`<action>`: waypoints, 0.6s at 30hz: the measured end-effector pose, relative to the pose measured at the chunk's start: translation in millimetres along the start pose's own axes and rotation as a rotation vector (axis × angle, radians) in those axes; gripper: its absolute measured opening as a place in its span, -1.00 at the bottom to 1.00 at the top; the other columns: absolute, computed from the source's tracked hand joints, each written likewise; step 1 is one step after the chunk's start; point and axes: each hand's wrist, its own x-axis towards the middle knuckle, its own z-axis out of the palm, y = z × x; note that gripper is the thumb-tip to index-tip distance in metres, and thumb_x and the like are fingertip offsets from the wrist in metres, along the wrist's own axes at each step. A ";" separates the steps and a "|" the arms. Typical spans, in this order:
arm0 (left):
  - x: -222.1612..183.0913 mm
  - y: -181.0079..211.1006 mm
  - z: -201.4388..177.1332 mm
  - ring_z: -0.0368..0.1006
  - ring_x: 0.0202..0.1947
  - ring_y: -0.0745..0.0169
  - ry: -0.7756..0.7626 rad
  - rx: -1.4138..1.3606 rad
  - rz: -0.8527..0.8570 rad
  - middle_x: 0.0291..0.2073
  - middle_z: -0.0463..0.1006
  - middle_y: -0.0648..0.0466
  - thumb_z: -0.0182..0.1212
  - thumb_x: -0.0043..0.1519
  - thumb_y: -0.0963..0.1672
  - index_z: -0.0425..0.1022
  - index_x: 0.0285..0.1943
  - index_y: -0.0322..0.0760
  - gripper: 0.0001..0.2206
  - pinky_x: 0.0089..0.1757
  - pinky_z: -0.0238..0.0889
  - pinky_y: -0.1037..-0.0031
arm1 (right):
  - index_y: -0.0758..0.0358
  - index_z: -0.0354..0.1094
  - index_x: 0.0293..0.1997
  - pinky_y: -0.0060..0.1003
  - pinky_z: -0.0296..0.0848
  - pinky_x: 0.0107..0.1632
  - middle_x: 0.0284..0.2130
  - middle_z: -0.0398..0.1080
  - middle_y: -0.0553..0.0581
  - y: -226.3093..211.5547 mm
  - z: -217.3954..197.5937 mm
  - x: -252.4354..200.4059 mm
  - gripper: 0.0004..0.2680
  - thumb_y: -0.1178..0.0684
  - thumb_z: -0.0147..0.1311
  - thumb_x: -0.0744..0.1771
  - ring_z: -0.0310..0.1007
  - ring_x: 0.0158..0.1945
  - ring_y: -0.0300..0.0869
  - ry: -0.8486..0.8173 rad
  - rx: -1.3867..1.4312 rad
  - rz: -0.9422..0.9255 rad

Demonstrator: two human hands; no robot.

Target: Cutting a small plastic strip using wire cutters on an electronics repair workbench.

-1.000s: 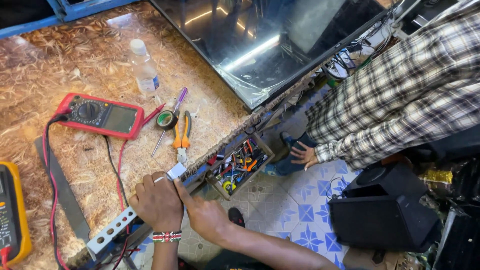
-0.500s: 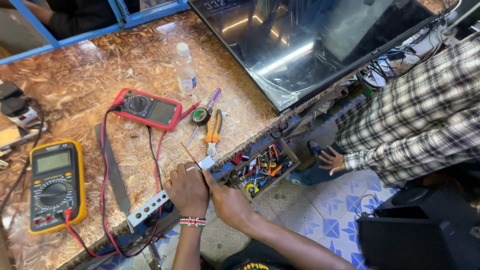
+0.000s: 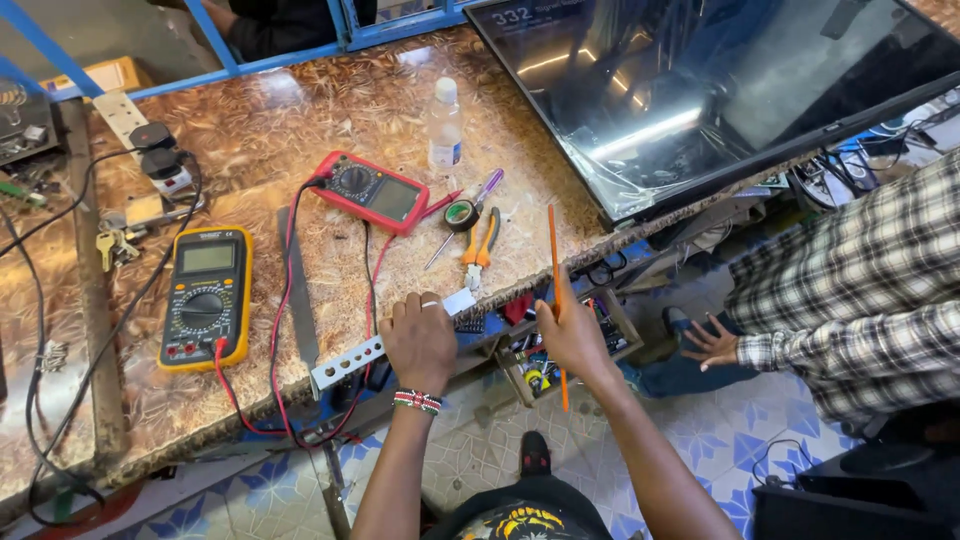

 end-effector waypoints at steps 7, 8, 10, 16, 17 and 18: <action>-11.9 17.8 -123.2 0.43 -0.23 -0.09 -0.129 -0.366 0.006 -0.35 0.44 0.02 -0.23 0.47 0.00 0.50 -0.05 -0.26 -0.63 -0.22 0.17 0.21 | 0.22 0.17 0.47 0.21 0.52 -0.04 0.07 0.41 0.35 22.6 8.0 59.7 -0.46 -0.20 0.08 0.34 0.52 0.02 0.22 0.043 -0.256 -0.075; -15.4 16.4 -141.8 0.43 -0.23 -0.09 -0.130 -0.357 -0.007 -0.35 0.44 0.02 -0.23 0.47 0.00 0.50 -0.05 -0.26 -0.63 -0.22 0.17 0.21 | 0.22 0.17 0.47 0.21 0.52 -0.04 0.07 0.41 0.35 2.1 2.5 54.9 -0.46 -0.20 0.08 0.34 0.52 0.02 0.22 0.028 -0.256 -0.081; -18.8 15.7 -177.8 0.33 -0.30 0.14 -0.364 -0.761 -0.161 -0.33 0.52 0.12 -0.26 0.44 -0.02 0.50 -0.18 -0.16 -0.64 -0.18 0.12 0.26 | 0.33 0.04 0.48 0.16 0.38 0.19 0.31 0.15 0.46 -39.4 -11.5 47.8 -0.55 -0.08 -0.17 0.42 0.35 0.21 0.25 -0.095 -0.387 -0.084; -59.4 6.3 -216.0 0.41 -0.12 0.39 -0.898 -1.034 -0.425 -0.10 0.48 0.18 -0.26 0.30 0.17 0.45 0.12 -0.08 -0.50 -0.09 0.31 0.46 | 0.11 0.34 0.33 0.29 0.40 0.09 0.15 0.40 0.29 -11.1 6.1 111.7 -0.54 0.36 -0.03 0.28 0.33 0.22 0.19 -0.019 -0.726 -0.713; -68.6 6.6 -215.9 0.41 -0.12 0.39 -0.902 -1.030 -0.427 -0.10 0.48 0.18 -0.26 0.30 0.17 0.45 0.12 -0.08 -0.50 -0.09 0.31 0.46 | 0.11 0.34 0.33 0.29 0.40 0.09 0.15 0.40 0.29 -11.8 8.7 113.9 -0.54 0.36 -0.03 0.28 0.33 0.22 0.19 -0.022 -0.721 -0.710; -77.8 6.6 -215.9 0.42 -0.15 0.40 -0.893 -1.132 -0.490 -0.12 0.51 0.20 -0.13 0.28 0.14 0.50 0.06 -0.09 -0.56 -0.13 0.28 0.50 | 0.04 0.30 0.36 0.21 0.42 0.13 0.20 0.34 0.28 -12.7 11.4 116.0 -0.53 0.35 -0.02 0.28 0.29 0.25 0.16 -0.070 -0.794 -0.802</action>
